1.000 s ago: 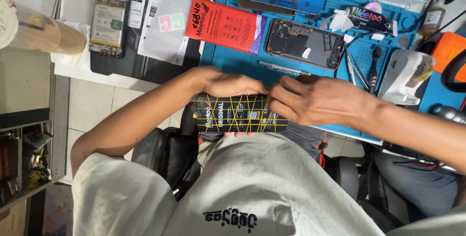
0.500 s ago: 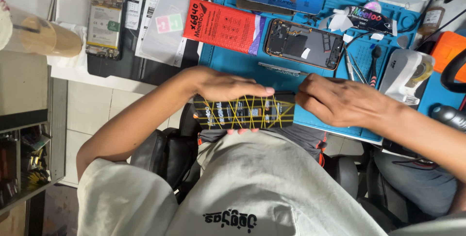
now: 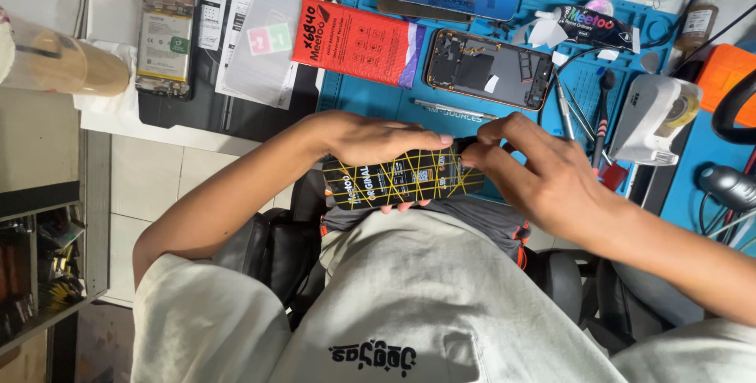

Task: The person holds a smartphone with a newly fitted replacement screen and wraps rubber bands around it one at a time, stretching each band across the phone and rotating the phone to add crisscrossing bands over the screen and back. They continue until the phone is covered in a grid of rubber bands and set it on the work mat.

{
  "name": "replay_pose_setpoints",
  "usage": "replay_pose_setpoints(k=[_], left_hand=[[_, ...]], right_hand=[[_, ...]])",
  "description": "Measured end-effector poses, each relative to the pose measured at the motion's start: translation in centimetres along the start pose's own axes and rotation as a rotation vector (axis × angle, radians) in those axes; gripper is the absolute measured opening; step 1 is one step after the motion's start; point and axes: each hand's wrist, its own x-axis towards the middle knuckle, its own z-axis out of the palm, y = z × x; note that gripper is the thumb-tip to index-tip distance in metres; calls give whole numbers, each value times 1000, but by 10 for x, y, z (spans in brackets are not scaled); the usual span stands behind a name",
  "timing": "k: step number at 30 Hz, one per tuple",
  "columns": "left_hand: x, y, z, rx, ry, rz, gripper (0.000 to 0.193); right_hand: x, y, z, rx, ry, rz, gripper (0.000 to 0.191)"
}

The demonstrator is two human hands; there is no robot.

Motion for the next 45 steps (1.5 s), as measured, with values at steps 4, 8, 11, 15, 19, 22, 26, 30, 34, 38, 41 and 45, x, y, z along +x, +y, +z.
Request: replay_pose_setpoints(k=[4, 8, 11, 15, 19, 22, 26, 30, 34, 38, 41, 45], left_hand=[[3, -2, -2, 2, 20, 21, 71], [10, -11, -5, 16, 48, 107, 67], [16, -19, -7, 2, 75, 21, 70], [27, -29, -6, 268, 183, 268, 67], [32, -29, -5, 298, 142, 287, 70], [32, -24, -3, 121, 19, -17, 71], [29, -17, 0, 155, 34, -42, 70], [23, -15, -2, 90, 39, -6, 71], [19, -16, -5, 2, 50, -9, 68], [20, -17, -7, 109, 79, 47, 72], [19, -19, -8, 128, 78, 54, 72], [18, -22, -8, 144, 38, 48, 74]], right_hand=[[-3, -13, 15, -315, -6, 50, 27], [-5, -6, 31, -359, -57, 116, 21], [-10, 7, 33, -271, -10, 179, 17], [-8, 15, 24, -209, -28, 139, 15], [6, 19, 1, -84, -223, 81, 19], [19, 20, -9, -99, -227, -86, 17], [26, 19, -14, -33, -280, -55, 23], [20, 20, -13, 91, -109, 4, 22], [7, 1, 6, 84, 192, 79, 24], [3, -25, 34, 123, 293, 304, 20], [7, -28, 35, 203, 352, 397, 16], [22, -5, 12, 326, 224, 236, 18]])
